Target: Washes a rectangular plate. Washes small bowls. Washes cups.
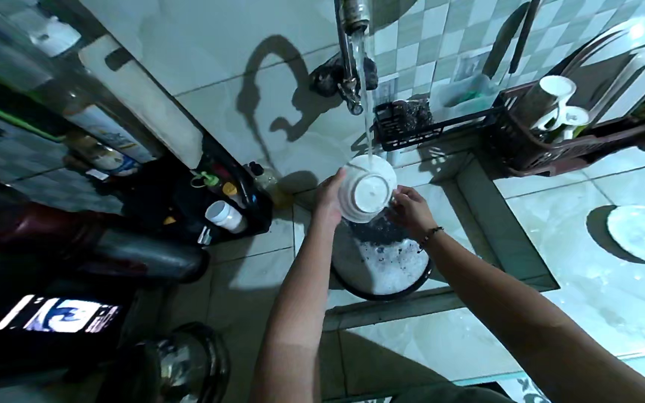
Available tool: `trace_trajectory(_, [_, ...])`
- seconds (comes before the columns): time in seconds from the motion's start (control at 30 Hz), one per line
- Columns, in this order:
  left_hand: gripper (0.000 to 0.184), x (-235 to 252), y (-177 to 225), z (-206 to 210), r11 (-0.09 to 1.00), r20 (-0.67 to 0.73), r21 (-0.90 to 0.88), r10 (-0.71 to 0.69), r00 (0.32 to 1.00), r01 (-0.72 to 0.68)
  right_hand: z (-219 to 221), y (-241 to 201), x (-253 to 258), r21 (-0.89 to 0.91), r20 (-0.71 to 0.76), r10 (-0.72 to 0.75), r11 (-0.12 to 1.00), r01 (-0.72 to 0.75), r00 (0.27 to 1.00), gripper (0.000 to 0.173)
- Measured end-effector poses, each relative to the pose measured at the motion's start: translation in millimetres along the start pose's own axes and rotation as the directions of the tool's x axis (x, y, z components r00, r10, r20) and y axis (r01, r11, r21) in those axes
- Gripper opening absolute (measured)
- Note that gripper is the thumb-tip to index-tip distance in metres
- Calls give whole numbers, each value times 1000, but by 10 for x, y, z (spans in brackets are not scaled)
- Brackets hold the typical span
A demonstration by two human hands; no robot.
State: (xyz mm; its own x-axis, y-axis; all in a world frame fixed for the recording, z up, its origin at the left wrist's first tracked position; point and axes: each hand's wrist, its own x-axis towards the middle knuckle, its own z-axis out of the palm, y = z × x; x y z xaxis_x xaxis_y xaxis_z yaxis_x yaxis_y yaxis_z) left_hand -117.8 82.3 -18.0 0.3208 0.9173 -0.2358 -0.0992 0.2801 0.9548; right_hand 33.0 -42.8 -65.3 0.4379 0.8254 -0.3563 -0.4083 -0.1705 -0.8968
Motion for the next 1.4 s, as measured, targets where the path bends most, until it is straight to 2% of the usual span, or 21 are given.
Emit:
trace_trajectory(0.13, [50,121,-36,-271,988,20,-148,-38,999,40,67,-149,-157,-47,129,-45,998,52,991,40])
trace_trajectory(0.2, [52,151,-23,-290,987,19,-149,-56,998,58,32,-184,-172,-60,144,-67,995,76,987,36])
trace_trajectory(0.3, [45,136,14,-180,998,51,-58,-6,999,9,-96,-192,-171,-109,94,-81,990,91,992,28])
trace_trajectory(0.4, [37,67,45,-33,996,80,62,57,995,-62,-182,-260,-153,-184,24,-143,972,145,989,33])
trace_trajectory(0.5, [35,10,69,47,980,120,167,92,989,-111,-138,-402,-14,-197,10,-216,957,214,976,36])
trace_trajectory(0.6, [34,4,82,75,973,127,187,116,985,-139,-57,-502,198,-140,13,-274,952,273,962,31])
trace_trajectory(0.73, [36,1,198,120,954,98,255,139,985,-160,-64,-458,183,-3,-6,-192,981,192,981,22])
trace_trajectory(0.8, [35,-11,301,200,913,107,340,200,974,-225,-61,-412,38,-11,-51,-82,997,81,995,31])
trace_trajectory(0.83, [34,-21,352,247,871,138,400,251,958,-286,-55,-400,-18,21,-41,-2,1000,2,999,41])
trace_trajectory(0.9, [32,-88,427,367,706,256,543,378,890,-456,-45,-423,-62,166,109,142,973,-159,984,73])
trace_trajectory(0.93, [30,-175,449,422,593,349,604,403,846,-532,-41,-437,-69,228,212,165,950,-213,963,87])
trace_trajectory(0.97, [28,-288,442,473,483,448,636,404,797,-602,-31,-467,-91,282,292,159,928,-243,943,93])
trace_trajectory(1.0, [27,-397,382,509,372,545,634,408,732,-679,-12,-501,-103,351,317,144,901,-257,937,92])
trace_trajectory(1.03, [25,-490,287,521,260,639,601,412,650,-756,6,-528,-95,424,295,125,871,-248,947,80])
trace_trajectory(1.1, [25,-577,79,447,89,792,480,384,475,-873,-5,-518,-26,552,188,82,815,-174,979,47])
trace_trajectory(1.13, [28,-587,14,368,66,826,464,328,458,-884,-47,-474,-15,560,142,63,818,-132,988,38])
trace_trajectory(1.17, [34,-586,4,277,58,825,515,237,513,-855,-90,-427,-33,537,112,52,837,-105,992,35])
trace_trajectory(1.23, [53,-497,49,130,-15,705,709,25,709,-705,-117,-352,-129,441,70,53,894,-78,996,37])
trace_trajectory(1.3, [73,-329,5,107,-95,542,835,-29,840,-543,-33,-265,-184,398,83,48,914,-77,995,40])
trace_trajectory(1.33, [82,-273,-24,171,-110,474,873,-27,880,-474,39,-235,-199,391,106,35,917,-74,994,40])
trace_trajectory(1.4, [81,-240,-102,371,-29,449,893,24,893,-448,195,-188,-178,396,163,-9,916,-58,987,38])
